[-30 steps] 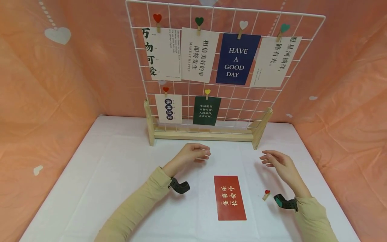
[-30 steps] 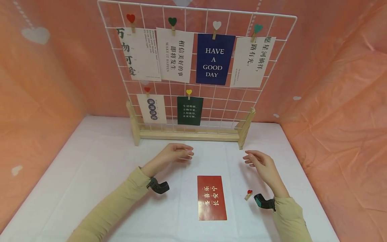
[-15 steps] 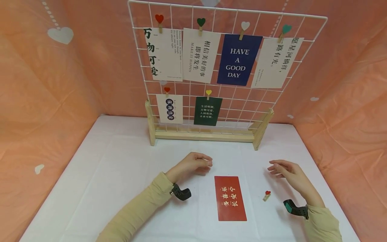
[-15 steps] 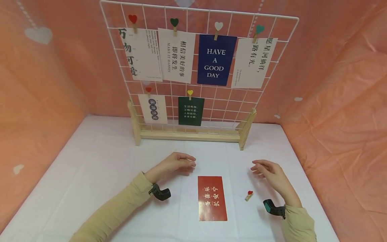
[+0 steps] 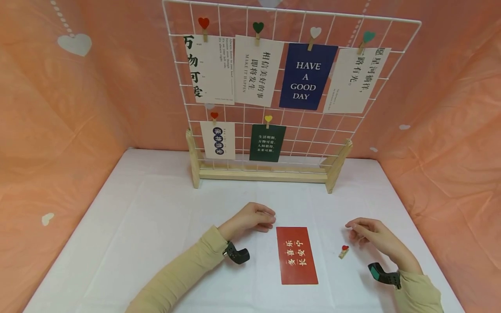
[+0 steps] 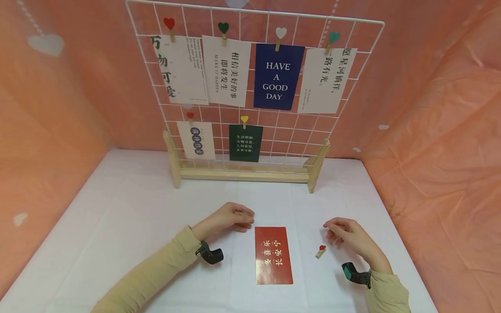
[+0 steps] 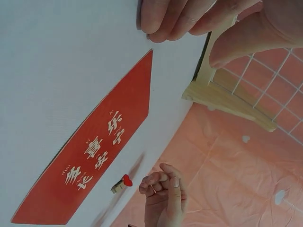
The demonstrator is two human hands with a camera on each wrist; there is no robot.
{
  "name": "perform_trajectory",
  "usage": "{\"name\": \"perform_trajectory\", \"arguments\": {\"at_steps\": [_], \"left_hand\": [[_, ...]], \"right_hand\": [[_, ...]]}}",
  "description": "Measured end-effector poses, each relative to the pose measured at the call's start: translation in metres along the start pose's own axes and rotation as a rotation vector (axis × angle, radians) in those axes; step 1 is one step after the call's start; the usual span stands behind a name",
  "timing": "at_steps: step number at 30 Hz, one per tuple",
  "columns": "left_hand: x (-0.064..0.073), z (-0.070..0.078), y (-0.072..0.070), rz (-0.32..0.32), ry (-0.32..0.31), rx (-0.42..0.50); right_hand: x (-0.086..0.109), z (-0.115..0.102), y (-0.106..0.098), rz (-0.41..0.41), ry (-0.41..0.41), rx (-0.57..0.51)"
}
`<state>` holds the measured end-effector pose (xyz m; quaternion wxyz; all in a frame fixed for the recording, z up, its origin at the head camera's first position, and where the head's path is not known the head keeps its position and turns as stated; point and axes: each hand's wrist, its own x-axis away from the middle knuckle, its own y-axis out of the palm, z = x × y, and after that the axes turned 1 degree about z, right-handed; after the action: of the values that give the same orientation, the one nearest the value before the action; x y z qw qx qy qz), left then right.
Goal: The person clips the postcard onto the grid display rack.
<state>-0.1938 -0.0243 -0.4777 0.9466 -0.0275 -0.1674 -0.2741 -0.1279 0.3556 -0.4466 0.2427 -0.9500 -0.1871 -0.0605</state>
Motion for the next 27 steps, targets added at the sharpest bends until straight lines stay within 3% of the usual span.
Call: {"name": "perform_trajectory", "arguments": {"at_steps": [15,27], "left_hand": [[0.0002,-0.0022,0.0084,0.009,-0.028,-0.030],[-0.0034,-0.0011,0.0103,0.053,-0.055,-0.052]], "right_hand": [[0.0025,0.0051,0.0070,-0.061,0.002,-0.075],[0.0028,0.0072,0.0081,-0.091,0.013,-0.093]]}}
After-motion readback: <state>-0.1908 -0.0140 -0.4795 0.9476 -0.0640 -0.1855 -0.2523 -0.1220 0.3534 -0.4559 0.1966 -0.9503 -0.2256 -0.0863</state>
